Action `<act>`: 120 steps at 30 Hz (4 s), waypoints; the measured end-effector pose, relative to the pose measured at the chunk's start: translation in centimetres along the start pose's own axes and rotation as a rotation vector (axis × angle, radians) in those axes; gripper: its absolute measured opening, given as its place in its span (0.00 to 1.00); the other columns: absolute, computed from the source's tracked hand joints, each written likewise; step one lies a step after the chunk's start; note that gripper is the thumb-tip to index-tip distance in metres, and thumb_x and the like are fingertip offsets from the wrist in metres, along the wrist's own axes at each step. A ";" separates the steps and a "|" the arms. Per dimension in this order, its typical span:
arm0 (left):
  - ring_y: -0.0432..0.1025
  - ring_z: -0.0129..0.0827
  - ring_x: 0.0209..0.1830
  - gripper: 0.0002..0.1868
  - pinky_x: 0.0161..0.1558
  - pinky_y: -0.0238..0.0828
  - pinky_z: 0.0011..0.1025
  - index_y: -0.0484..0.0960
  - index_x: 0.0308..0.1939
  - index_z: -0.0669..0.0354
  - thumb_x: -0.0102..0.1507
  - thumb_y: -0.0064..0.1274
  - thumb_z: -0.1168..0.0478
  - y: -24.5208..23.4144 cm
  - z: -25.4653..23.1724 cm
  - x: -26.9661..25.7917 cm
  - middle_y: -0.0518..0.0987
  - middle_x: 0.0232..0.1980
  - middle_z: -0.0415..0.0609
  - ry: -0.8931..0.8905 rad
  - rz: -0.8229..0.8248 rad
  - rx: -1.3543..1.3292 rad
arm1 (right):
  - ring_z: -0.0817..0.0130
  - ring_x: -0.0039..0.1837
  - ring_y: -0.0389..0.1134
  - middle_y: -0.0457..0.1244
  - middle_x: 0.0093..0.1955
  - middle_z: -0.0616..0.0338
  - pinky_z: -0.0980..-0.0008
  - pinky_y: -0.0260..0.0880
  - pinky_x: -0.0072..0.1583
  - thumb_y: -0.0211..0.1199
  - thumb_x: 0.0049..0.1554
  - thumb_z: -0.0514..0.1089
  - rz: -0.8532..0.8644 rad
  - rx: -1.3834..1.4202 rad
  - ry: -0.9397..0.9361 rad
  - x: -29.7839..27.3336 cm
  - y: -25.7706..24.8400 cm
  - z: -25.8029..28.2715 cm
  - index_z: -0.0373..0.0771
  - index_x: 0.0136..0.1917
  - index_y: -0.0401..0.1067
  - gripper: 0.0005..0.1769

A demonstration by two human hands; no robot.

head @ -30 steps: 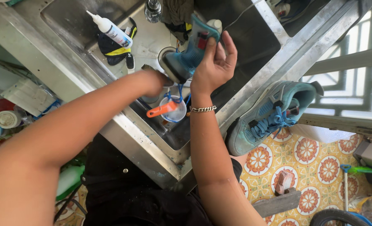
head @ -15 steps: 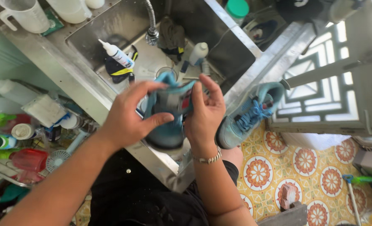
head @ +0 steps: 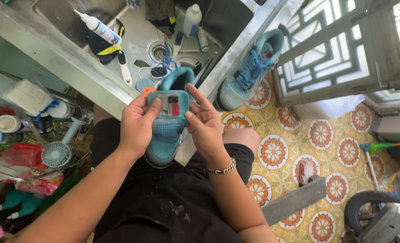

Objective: The person holds a blue shoe, rinses the interior and tongue under a running faucet, and subsequently wipes the interior surfaces using a cloth.

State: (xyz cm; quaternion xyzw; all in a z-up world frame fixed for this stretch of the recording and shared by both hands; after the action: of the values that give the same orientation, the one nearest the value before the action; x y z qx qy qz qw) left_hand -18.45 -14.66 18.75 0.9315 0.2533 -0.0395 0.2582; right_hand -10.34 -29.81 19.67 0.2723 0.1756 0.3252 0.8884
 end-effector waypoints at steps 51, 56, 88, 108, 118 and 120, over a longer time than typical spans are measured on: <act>0.75 0.31 0.53 0.15 0.59 0.75 0.33 0.72 0.59 0.67 0.76 0.37 0.60 -2.8 4.5 0.1 0.79 0.55 0.50 -0.126 -0.189 -0.333 | 0.63 0.63 0.74 0.69 0.63 0.53 0.70 0.73 0.63 0.50 0.68 0.27 0.016 -1.041 -0.370 -3.6 -2.1 -0.9 0.32 0.65 0.70 0.15; 0.75 0.32 0.53 0.13 0.59 0.74 0.33 0.71 0.57 0.67 0.76 0.39 0.61 -3.1 4.6 0.1 0.78 0.55 0.50 -0.116 -0.165 -0.335 | 0.55 0.65 0.71 0.66 0.64 0.49 0.64 0.72 0.66 0.57 0.63 0.27 0.135 -1.159 -0.489 -3.5 -1.9 -0.5 0.34 0.53 0.71 0.08; 0.72 0.30 0.66 0.30 0.68 0.68 0.28 0.58 0.75 0.70 0.70 0.48 0.70 0.0 0.0 -2.6 0.76 0.66 0.54 -0.066 0.354 -0.083 | 0.77 0.58 0.65 0.66 0.58 0.63 0.72 0.66 0.63 0.65 0.66 0.42 0.005 -0.481 -0.050 -1.7 -4.4 -3.5 0.36 0.68 0.65 0.21; 0.74 0.40 0.28 0.12 0.31 0.67 0.34 0.80 0.45 0.64 0.74 0.49 0.57 3.1 -3.1 -2.6 0.79 0.32 0.55 0.394 0.099 0.768 | 0.79 0.51 0.63 0.63 0.53 0.61 0.77 0.66 0.52 0.64 0.68 0.36 -0.086 -0.466 -0.282 -1.9 1.2 0.5 0.32 0.66 0.70 0.15; 0.74 0.48 0.28 0.13 0.29 0.67 0.37 0.78 0.42 0.64 0.72 0.53 0.56 3.5 -3.6 -1.6 0.78 0.30 0.56 0.469 0.091 0.809 | 0.79 0.45 0.63 0.64 0.52 0.61 0.78 0.65 0.46 0.61 0.68 0.35 -0.125 -0.650 -0.455 -1.2 0.9 0.3 0.31 0.58 0.74 0.07; 0.73 0.49 0.27 0.14 0.28 0.66 0.38 0.77 0.40 0.64 0.71 0.54 0.56 3.6 -3.5 -1.3 0.77 0.29 0.56 0.493 0.093 0.818 | 0.79 0.45 0.63 0.63 0.50 0.62 0.78 0.65 0.46 0.61 0.68 0.35 -0.137 -0.652 -0.474 -1.2 0.7 0.3 0.31 0.58 0.73 0.06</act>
State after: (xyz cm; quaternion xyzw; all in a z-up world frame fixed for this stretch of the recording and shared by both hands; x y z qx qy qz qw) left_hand -18.01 -16.17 23.67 0.9486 0.2288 0.0976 -0.1958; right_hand -11.36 -30.26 20.50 0.0315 -0.1288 0.2322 0.9636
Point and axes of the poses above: each hand's wrist, its own x-axis towards the middle knuckle, its own y-axis out of the palm, z = x × y, the point moved 2 cm from there along x, towards the middle knuckle
